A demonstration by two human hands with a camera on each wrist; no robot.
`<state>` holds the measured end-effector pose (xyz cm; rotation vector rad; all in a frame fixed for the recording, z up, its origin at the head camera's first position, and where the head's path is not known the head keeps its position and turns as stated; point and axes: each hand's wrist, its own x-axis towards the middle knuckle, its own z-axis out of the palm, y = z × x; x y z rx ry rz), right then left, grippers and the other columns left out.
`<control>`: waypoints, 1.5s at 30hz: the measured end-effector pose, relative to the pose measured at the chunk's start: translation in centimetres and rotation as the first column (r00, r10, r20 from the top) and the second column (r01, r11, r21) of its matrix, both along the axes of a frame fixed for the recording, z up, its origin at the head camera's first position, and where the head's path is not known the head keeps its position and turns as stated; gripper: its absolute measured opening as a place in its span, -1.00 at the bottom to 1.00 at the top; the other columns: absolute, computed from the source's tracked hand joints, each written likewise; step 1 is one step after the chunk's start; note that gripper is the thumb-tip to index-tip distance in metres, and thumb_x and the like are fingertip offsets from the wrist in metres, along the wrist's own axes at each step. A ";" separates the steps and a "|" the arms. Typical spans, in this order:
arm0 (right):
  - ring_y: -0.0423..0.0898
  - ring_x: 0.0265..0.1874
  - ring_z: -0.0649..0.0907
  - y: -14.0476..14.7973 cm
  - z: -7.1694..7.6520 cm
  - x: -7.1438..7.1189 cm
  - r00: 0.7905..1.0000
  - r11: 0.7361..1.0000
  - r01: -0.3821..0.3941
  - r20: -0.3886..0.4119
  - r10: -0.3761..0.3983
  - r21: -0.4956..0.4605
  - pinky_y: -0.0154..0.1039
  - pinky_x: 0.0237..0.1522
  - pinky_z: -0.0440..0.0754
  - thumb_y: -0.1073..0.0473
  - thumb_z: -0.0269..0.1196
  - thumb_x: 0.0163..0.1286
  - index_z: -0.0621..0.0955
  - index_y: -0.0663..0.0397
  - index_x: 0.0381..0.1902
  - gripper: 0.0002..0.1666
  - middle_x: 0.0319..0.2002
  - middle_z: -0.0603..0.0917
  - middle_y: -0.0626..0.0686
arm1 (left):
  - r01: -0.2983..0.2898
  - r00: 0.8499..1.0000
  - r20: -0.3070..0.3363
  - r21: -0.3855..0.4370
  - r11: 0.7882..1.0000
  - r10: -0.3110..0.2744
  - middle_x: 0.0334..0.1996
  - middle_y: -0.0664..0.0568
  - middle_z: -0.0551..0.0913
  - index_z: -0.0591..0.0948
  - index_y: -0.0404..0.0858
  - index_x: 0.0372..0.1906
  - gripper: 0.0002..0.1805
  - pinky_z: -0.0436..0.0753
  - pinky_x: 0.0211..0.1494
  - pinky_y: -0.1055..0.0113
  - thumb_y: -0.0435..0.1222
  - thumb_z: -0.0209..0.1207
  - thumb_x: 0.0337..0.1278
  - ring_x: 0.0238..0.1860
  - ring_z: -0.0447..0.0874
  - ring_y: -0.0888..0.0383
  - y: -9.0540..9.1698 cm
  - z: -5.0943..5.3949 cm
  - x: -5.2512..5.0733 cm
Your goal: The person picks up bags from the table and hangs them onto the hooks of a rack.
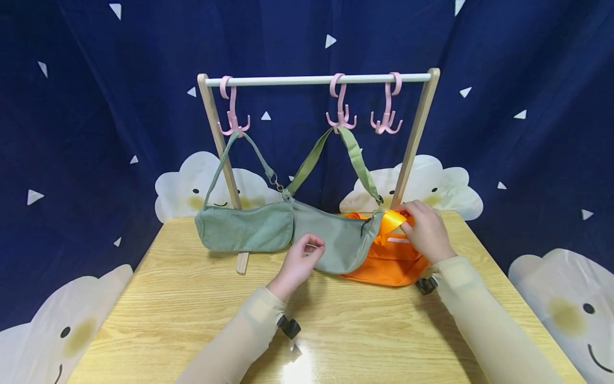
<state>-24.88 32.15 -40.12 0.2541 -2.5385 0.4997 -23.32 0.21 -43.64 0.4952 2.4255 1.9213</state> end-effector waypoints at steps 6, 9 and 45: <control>0.17 -0.11 0.61 -0.5 1.3 0.8 0.999 0.999 -0.034 -0.005 0.035 0.028 0.23 0.08 0.54 0.40 0.40 0.29 0.63 0.15 0.01 -0.66 -0.08 0.67 0.19 | 0.015 1.000 -0.006 0.009 1.000 -0.015 -0.07 -0.18 0.67 0.62 -0.32 -0.12 -0.90 0.56 -0.08 0.29 -0.35 0.19 0.39 -0.09 0.64 0.00 0.1 0.3 0.3; 0.18 -0.10 0.61 -0.6 1.9 1.2 0.998 0.998 -0.059 0.024 0.058 0.038 0.22 0.07 0.56 0.40 0.39 0.30 0.62 0.16 0.06 -0.62 -0.03 0.67 0.20 | 0.020 1.000 -0.011 -0.001 1.000 -0.020 -0.08 -0.16 0.67 0.62 -0.31 -0.12 -0.91 0.57 -0.07 0.30 -0.36 0.18 0.39 -0.11 0.64 0.05 0.2 0.5 0.5; -0.02 -0.20 0.62 0.4 7.4 3.0 0.920 0.947 -0.312 0.271 0.281 0.077 -0.07 -0.15 0.68 0.30 0.52 0.20 0.59 0.08 0.07 -0.51 -0.14 0.68 0.06 | 0.114 0.984 -0.126 -0.086 0.990 -0.125 -0.05 -0.12 0.68 0.61 -0.26 -0.08 -0.89 0.53 0.03 0.22 -0.34 0.20 0.38 0.00 0.67 -0.03 2.2 3.0 0.5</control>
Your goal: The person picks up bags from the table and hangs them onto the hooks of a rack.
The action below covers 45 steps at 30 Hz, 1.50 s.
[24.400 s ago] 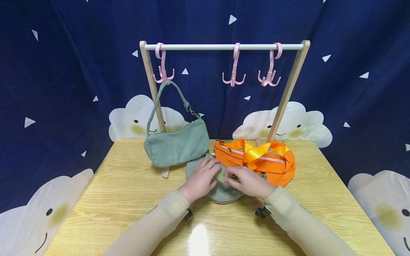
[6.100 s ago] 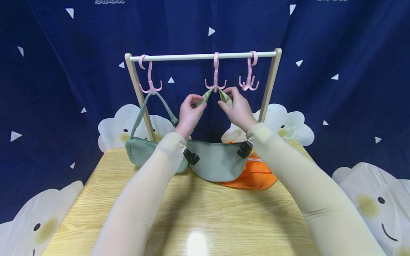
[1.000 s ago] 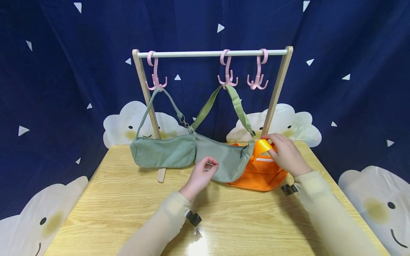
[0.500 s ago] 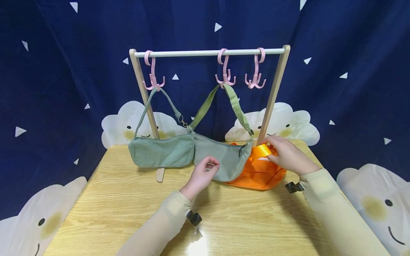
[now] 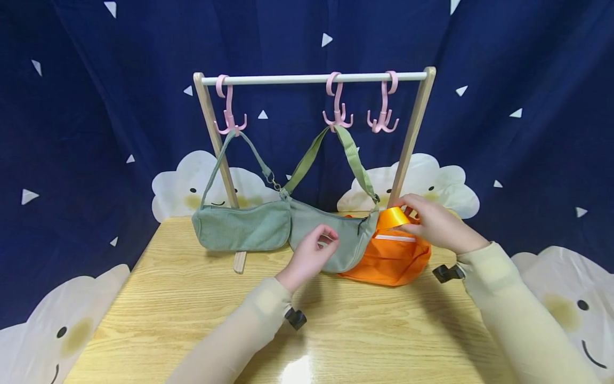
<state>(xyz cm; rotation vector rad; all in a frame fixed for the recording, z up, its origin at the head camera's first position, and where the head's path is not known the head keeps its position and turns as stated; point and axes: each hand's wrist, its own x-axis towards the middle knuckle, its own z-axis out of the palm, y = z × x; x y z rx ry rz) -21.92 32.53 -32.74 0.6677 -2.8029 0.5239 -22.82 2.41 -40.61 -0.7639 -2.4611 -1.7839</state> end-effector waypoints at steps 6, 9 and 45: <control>-0.08 -0.23 0.61 -0.1 1.0 0.0 0.996 0.998 -0.059 -0.068 0.058 -0.014 -0.17 -0.22 0.65 0.24 0.57 0.13 0.62 0.08 0.01 -0.50 -0.20 0.70 0.00 | 0.062 0.988 -0.141 -0.009 0.998 -0.063 0.03 -0.15 0.63 0.61 -0.32 0.01 -0.79 0.58 0.13 -0.10 -0.37 0.25 0.35 0.05 0.64 -0.11 0.6 2.2 -0.1; -0.11 -0.23 0.60 -0.2 1.3 0.2 0.997 0.998 -0.059 -0.047 0.058 -0.027 -0.21 -0.23 0.64 0.20 0.57 0.14 0.62 0.06 0.01 -0.50 -0.20 0.70 -0.03 | 0.090 0.971 -0.218 -0.043 0.995 -0.097 0.06 -0.14 0.62 0.61 -0.31 0.08 -0.72 0.58 0.15 -0.11 -0.36 0.29 0.33 0.06 0.61 -0.10 1.0 3.2 0.1; -0.20 -0.29 0.54 -4.6 2.5 3.7 0.984 0.981 -0.179 -0.027 0.177 -0.073 -0.37 -0.46 0.57 0.10 0.57 0.15 0.61 -0.10 0.01 -0.51 -0.27 0.61 -0.17 | 0.211 0.946 -0.205 -0.201 0.957 -0.251 0.15 -0.03 0.62 0.52 -0.24 0.26 -0.50 0.56 0.34 0.19 -0.23 0.38 0.29 0.16 0.57 -0.02 3.4 4.2 0.6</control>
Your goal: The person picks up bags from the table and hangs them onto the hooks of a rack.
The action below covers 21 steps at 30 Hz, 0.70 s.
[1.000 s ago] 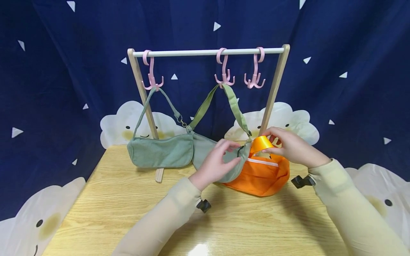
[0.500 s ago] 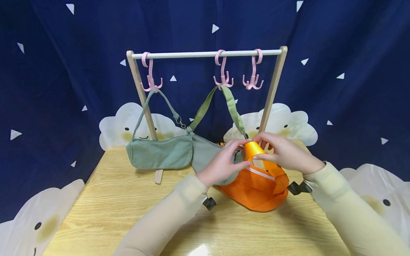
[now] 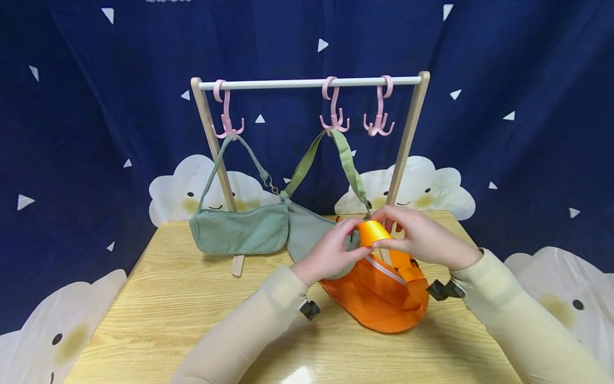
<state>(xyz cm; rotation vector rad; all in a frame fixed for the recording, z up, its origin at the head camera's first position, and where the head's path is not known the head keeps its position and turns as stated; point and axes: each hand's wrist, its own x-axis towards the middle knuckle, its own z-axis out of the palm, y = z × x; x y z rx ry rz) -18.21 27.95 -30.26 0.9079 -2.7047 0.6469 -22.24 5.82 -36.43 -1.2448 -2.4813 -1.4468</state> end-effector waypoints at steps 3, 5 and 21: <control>-0.21 -0.30 0.54 0.0 0.2 0.2 1.000 1.000 0.010 0.013 -0.009 -0.024 -0.38 -0.52 0.54 0.11 0.57 0.15 0.61 -0.12 0.01 -0.51 -0.29 0.60 -0.17 | -0.003 1.000 0.011 0.026 1.000 0.002 0.16 -0.06 0.63 0.52 -0.27 0.26 -0.49 0.55 0.38 0.11 -0.27 0.39 0.27 0.18 0.58 -0.03 -0.2 -0.2 -0.1; -0.21 -0.31 0.53 0.0 0.3 0.3 1.000 0.999 0.013 0.009 -0.013 -0.043 -0.37 -0.51 0.55 0.12 0.57 0.16 0.61 -0.11 0.00 -0.52 -0.30 0.60 -0.18 | -0.007 1.000 0.011 0.043 0.999 0.007 0.16 -0.10 0.64 0.52 -0.30 0.25 -0.49 0.54 0.39 0.07 -0.30 0.39 0.26 0.19 0.59 -0.06 -0.4 -0.2 -0.1; -0.25 -0.38 0.52 0.6 1.1 0.6 0.999 0.989 0.013 -0.049 -0.020 -0.144 -0.34 -0.34 0.54 0.23 0.57 0.15 0.60 -0.08 -0.02 -0.52 -0.36 0.57 -0.23 | 0.013 0.996 -0.087 0.166 0.986 0.002 0.05 -0.18 0.65 0.55 -0.39 0.15 -0.54 0.59 0.36 0.19 -0.43 0.40 0.17 0.12 0.64 -0.06 -2.2 0.0 -0.7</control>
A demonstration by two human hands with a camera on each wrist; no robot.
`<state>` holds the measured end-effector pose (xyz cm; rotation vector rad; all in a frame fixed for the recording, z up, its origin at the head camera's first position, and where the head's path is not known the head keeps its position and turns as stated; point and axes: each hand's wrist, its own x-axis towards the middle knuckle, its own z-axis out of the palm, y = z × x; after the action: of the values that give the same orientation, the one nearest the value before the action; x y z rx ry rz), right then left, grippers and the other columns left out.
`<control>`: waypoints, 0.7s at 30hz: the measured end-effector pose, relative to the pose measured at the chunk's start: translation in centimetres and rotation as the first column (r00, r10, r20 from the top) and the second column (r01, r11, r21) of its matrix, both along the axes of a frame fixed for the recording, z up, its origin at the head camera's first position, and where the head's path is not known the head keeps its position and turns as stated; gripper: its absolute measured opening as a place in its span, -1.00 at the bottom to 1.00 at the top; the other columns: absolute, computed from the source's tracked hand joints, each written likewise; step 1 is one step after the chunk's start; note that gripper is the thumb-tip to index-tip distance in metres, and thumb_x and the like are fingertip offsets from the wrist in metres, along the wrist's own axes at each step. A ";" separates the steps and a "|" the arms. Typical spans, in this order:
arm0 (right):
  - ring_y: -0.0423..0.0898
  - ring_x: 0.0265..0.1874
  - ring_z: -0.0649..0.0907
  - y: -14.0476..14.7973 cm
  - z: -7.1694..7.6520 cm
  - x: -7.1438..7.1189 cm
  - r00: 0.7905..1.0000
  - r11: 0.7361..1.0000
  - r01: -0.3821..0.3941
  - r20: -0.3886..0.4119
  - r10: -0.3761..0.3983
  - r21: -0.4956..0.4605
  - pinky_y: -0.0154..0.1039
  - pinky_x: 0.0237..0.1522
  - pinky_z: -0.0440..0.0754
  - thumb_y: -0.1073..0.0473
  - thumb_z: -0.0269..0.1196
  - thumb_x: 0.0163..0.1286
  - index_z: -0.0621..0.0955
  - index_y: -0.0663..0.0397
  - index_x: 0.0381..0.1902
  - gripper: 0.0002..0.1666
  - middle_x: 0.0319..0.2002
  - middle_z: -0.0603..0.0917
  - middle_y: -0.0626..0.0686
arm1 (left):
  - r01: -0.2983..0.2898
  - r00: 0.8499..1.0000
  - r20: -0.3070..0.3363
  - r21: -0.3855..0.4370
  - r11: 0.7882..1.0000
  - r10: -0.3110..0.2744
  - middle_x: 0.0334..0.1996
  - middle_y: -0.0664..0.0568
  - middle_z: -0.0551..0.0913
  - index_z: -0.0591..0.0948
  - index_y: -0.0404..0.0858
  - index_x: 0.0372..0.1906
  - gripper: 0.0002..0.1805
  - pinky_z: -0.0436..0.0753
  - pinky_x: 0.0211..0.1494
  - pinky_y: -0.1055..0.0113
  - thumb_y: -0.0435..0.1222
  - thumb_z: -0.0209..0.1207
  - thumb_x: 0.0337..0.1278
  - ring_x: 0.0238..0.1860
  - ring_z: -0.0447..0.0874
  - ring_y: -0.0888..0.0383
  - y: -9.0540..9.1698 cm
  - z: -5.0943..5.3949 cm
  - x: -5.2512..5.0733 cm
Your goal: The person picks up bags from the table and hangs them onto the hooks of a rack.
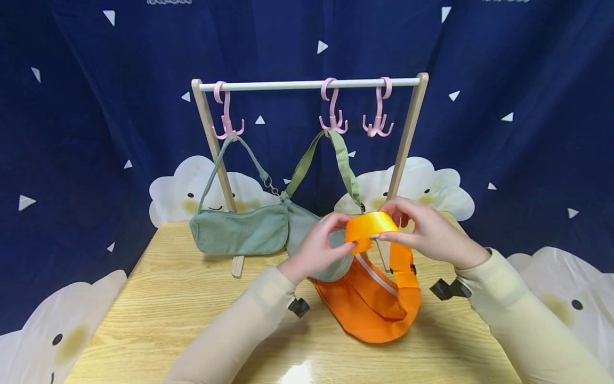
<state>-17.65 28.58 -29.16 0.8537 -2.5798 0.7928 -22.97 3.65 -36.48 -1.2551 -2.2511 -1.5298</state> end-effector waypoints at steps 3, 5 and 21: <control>-0.25 -0.38 0.52 0.1 -0.1 0.0 1.000 1.000 0.003 -0.012 -0.003 -0.007 -0.36 -0.33 0.53 0.25 0.57 0.14 0.61 -0.06 -0.02 -0.51 -0.36 0.57 -0.22 | 0.009 1.000 -0.003 0.011 1.000 -0.009 0.04 -0.18 0.63 0.55 -0.39 0.14 -0.54 0.60 0.34 0.21 -0.44 0.40 0.16 0.10 0.65 -0.06 -0.3 0.0 0.0; -0.25 -0.38 0.52 0.2 -0.2 0.0 1.000 1.000 0.001 -0.019 -0.001 -0.014 -0.36 -0.32 0.53 0.26 0.57 0.14 0.61 -0.05 -0.02 -0.52 -0.36 0.57 -0.22 | 0.018 1.000 -0.001 0.021 1.000 -0.018 0.03 -0.18 0.62 0.55 -0.40 0.14 -0.55 0.61 0.34 0.20 -0.46 0.40 0.15 0.09 0.65 -0.06 -0.5 0.1 0.0; -0.22 -0.38 0.56 0.8 0.5 -0.4 1.000 0.991 0.019 -0.010 -0.020 -0.132 -0.48 -0.24 0.56 0.34 0.48 0.23 0.62 0.14 0.12 -0.50 -0.28 0.65 -0.09 | 0.012 1.000 -0.016 0.058 0.998 -0.012 0.01 -0.14 0.62 0.57 -0.38 0.18 -0.52 0.64 0.29 0.21 -0.44 0.42 0.15 0.06 0.64 -0.01 -1.5 2.3 -0.2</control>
<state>-18.05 29.42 -28.68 0.7900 -2.4901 0.9382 -23.18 2.14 -34.23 -1.2624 -2.1771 -1.5722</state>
